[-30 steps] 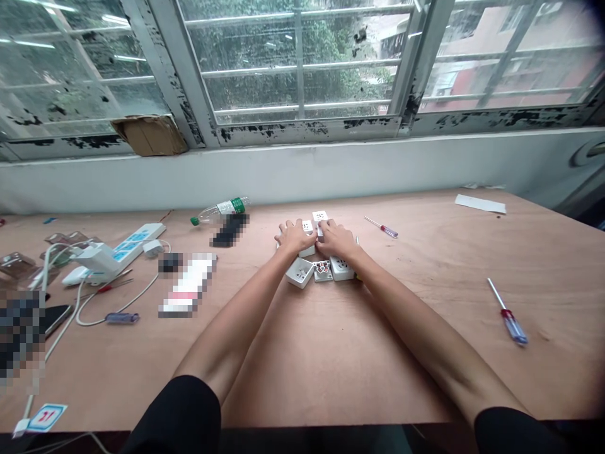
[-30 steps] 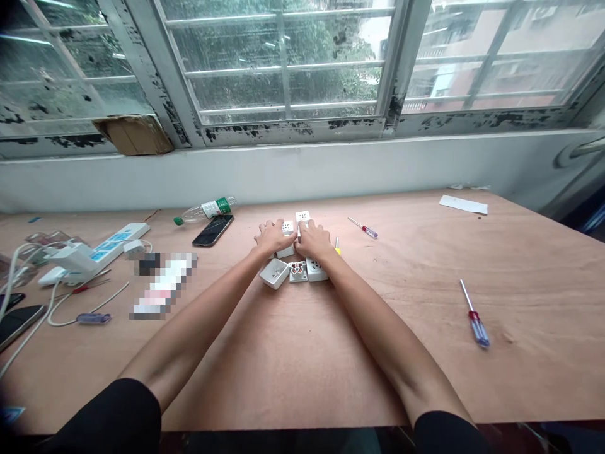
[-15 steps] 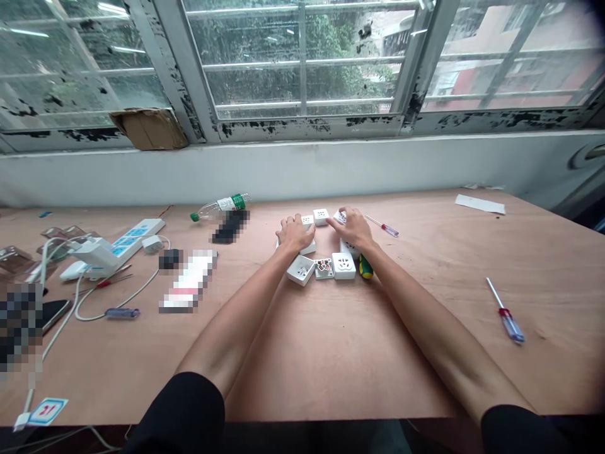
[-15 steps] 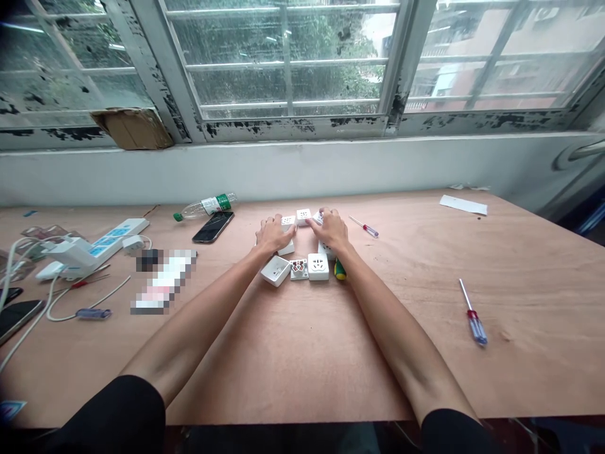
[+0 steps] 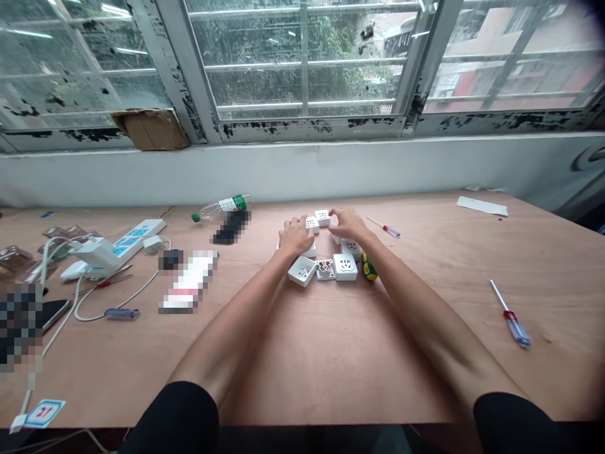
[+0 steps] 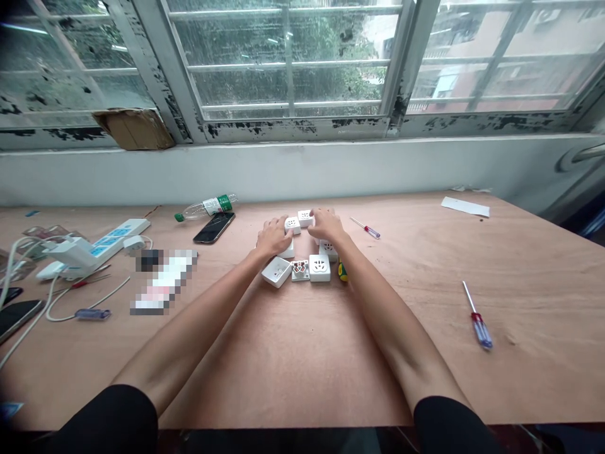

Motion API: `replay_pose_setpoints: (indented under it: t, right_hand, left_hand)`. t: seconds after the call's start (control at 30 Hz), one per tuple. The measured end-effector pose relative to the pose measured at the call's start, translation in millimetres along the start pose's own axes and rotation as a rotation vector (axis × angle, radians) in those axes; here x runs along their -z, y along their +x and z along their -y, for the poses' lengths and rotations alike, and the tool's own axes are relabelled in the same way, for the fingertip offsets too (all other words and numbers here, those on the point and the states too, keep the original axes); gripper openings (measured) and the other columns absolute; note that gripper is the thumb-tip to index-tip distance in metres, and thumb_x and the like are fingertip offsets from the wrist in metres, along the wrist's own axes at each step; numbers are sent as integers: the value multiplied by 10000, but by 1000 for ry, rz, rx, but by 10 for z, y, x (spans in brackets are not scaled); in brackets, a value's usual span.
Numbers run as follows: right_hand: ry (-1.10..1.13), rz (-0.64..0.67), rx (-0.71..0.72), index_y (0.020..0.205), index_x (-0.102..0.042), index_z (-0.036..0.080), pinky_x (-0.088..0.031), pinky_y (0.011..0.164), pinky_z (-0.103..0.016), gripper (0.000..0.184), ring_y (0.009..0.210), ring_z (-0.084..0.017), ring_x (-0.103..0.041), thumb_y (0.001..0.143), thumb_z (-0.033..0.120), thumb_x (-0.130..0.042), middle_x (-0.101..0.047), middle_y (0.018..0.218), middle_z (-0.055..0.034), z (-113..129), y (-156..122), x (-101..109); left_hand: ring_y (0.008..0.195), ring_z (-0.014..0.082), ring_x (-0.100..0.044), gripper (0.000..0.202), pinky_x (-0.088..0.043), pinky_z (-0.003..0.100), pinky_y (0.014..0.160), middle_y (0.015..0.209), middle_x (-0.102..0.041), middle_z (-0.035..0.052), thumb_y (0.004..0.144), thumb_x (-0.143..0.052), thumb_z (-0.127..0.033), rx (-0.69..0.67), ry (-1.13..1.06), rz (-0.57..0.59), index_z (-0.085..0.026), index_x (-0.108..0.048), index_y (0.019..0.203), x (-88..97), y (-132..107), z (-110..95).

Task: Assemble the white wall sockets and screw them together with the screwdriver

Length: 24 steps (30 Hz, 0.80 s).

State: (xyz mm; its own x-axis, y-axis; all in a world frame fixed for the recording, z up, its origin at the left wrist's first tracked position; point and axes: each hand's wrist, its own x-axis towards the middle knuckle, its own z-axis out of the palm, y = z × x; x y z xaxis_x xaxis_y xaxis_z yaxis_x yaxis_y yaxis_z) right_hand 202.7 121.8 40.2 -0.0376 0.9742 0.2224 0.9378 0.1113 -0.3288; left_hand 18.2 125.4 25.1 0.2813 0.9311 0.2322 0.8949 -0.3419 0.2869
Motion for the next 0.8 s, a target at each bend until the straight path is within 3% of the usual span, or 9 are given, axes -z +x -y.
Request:
replay_pose_setpoints:
  t: [0.17, 0.33, 0.53, 0.6, 0.67, 0.8]
  right_hand:
    - [44, 69, 82, 1370, -500, 212, -386, 1030, -411, 762, 1329, -308, -402, 637, 116, -683, -520, 1416, -104, 197, 415, -156]
    - [140, 123, 41, 1312, -549, 147, -494, 891, -360, 731, 1142, -288, -575, 600, 43, -684, -589, 1308, -157, 117, 551, -118]
    - [345, 29, 12, 1457, -365, 121, -556, 792, -319, 676, 1002, -216, -648, 845, 260, -614, -576, 1303, -177, -99, 426, 341]
    - [545, 53, 33, 1414, -444, 141, -565, 804, -346, 668, 988, -231, -650, 804, 274, -682, -596, 1273, -172, -108, 337, 431]
    - [605, 147, 82, 1363, -510, 162, -568, 811, -357, 678, 978, -239, -649, 734, 246, -746, -622, 1231, -153, -77, 234, 441]
    - [420, 304, 182, 1324, -546, 189, -553, 848, -367, 703, 1031, -252, -632, 661, 193, -779, -620, 1242, -128, 55, 55, 287]
  left_hand:
    - [1409, 311, -343, 551, -320, 556, 1114, 1549, -399, 47, 989, -216, -450, -111, 20, 86, -283, -308, 1505, 8, 21, 19]
    - [1363, 308, -408, 557, -378, 535, 1070, 1517, -441, 95, 971, -284, -419, -55, 14, 55, -223, -322, 1491, 15, 9, 9]
    - [1337, 303, -432, 545, -398, 493, 1057, 1493, -463, 113, 958, -358, -445, -10, -8, 11, -211, -369, 1450, 3, 7, -5]
    - [1321, 297, -447, 516, -408, 473, 1047, 1469, -487, 111, 957, -374, -436, -2, -9, 0, -217, -399, 1423, 9, -1, -10]
    - [1299, 294, -467, 481, -419, 455, 1031, 1434, -517, 113, 956, -390, -427, 2, -6, -12, -221, -432, 1389, 22, -16, -14]
    - [1243, 282, -515, 392, -437, 419, 993, 1355, -574, 117, 984, -337, -369, 14, -27, -40, -211, -485, 1311, 51, -44, -16]
